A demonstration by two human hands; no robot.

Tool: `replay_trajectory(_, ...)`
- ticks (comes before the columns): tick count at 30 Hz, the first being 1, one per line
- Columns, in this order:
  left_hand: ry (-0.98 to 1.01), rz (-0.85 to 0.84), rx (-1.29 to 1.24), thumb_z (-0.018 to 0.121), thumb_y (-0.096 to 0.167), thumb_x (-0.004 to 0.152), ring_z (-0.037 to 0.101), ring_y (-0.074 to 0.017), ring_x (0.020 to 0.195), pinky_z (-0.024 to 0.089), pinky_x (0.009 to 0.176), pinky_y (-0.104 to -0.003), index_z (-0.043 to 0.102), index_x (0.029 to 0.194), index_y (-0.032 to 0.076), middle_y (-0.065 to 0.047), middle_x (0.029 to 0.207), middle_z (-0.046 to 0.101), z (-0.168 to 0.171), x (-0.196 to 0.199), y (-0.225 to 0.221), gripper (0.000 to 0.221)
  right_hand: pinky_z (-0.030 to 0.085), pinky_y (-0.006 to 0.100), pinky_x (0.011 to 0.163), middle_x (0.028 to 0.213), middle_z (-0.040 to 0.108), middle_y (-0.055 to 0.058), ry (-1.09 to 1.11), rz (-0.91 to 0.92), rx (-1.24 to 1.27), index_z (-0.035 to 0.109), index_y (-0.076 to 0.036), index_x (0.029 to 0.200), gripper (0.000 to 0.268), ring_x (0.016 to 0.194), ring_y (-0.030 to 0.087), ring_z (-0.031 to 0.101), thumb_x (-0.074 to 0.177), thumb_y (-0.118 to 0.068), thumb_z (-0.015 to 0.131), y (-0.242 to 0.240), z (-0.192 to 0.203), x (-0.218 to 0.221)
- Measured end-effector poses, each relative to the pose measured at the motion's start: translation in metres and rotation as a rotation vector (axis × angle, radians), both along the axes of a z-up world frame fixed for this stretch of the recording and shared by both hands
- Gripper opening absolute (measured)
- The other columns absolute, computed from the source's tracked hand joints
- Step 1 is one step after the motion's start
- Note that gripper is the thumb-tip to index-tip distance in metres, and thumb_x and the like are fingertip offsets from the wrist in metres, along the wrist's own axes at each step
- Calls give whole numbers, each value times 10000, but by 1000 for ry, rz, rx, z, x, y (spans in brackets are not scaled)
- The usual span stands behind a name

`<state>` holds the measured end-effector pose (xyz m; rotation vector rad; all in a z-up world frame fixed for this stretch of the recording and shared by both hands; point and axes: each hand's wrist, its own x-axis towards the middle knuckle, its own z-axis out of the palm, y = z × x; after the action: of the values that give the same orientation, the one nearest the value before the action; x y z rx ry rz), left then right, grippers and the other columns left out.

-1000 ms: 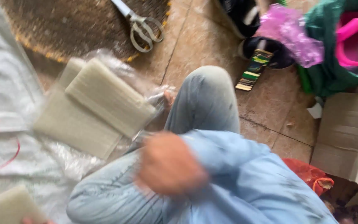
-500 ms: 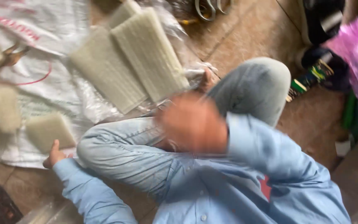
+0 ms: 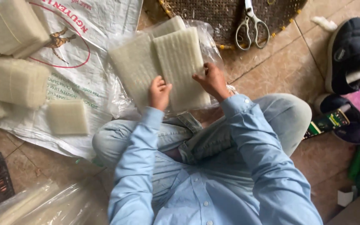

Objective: Cutting and stacking rectangular food blocks into organized piles on the floor using scissors.

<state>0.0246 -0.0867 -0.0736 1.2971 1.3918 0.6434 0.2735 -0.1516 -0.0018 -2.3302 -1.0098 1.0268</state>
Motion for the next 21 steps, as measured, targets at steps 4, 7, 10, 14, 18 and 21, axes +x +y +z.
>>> replay_trajectory(4,70,50,4,819,198,833,737,-250,987,630,824,-341,610,1354,73,-167,1148,690,-5,23,-6,574,550,546,933,1132,724,199,71,-90,-49,625,-97,1339,712,1128,396,691,780,-458,879,9,12,4)
replay_trajectory(7,-142,69,-76,802,128,864,727,-229,987,634,801,-318,595,1365,44,-178,1157,681,-23,7,-5,548,532,541,972,1175,704,231,128,-138,-119,645,-91,1285,660,1164,417,671,774,-418,904,11,11,0)
replay_trajectory(10,-294,61,-114,784,84,902,720,-205,982,637,768,-277,567,1389,26,-190,1163,682,-30,-3,-3,537,530,530,963,1135,700,234,141,-181,-106,678,-94,1210,603,1136,423,680,746,-375,940,10,7,-2)
replay_trajectory(14,-338,26,-113,794,80,903,719,-207,1001,630,819,-298,588,1383,44,-203,1177,700,-34,-3,-2,524,546,533,923,1079,707,226,53,-191,-30,693,-69,1157,529,1095,428,696,752,-299,944,10,36,-5)
replay_trajectory(18,-314,51,-93,809,91,890,724,-248,1006,632,833,-348,617,1358,41,-230,1162,703,-35,0,-4,508,564,514,825,935,724,183,16,-209,87,684,-62,1056,446,963,392,732,730,-212,948,4,36,-8)
replay_trajectory(21,-266,45,-82,829,146,877,726,-235,968,634,820,-358,648,1342,88,-223,1131,713,-37,-2,0,502,548,519,823,935,653,171,128,-191,162,655,-49,1078,472,932,352,679,743,-202,949,6,45,-2)
